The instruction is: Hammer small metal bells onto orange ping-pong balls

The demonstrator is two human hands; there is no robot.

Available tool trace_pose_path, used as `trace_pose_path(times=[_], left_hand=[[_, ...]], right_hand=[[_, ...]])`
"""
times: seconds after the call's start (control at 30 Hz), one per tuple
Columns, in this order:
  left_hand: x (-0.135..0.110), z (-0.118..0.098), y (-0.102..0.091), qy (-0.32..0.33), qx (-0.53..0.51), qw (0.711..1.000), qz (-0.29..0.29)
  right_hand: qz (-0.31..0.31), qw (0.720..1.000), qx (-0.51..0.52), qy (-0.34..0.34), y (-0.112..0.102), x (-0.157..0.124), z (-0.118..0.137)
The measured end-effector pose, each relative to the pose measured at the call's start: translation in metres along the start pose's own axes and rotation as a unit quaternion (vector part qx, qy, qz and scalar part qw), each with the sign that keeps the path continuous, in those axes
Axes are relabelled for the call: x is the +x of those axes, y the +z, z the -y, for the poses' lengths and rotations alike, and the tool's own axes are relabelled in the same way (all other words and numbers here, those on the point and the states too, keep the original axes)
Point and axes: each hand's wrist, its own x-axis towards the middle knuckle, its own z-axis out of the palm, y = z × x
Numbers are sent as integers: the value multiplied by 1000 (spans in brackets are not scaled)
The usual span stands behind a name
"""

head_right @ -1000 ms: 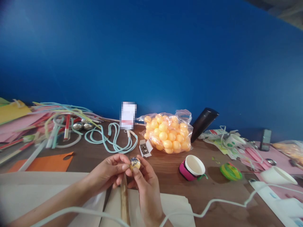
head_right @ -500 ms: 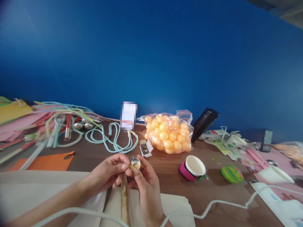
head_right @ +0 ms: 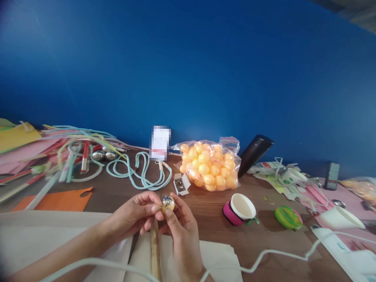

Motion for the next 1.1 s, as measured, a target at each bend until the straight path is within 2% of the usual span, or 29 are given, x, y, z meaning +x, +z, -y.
trace_pose_path(times=[0.5,0.83,1.1], left_hand=[[0,0,0,0,-1,1000,-11],[0,3,1,8,6,1000,-11],[1,5,1,18,7,1000,-12]], right_hand=[[1,999,-37,-11,-1,0,0],[21,1000,16,-15,1,-1,2],[5,1000,-8,-16,-1,0,0]])
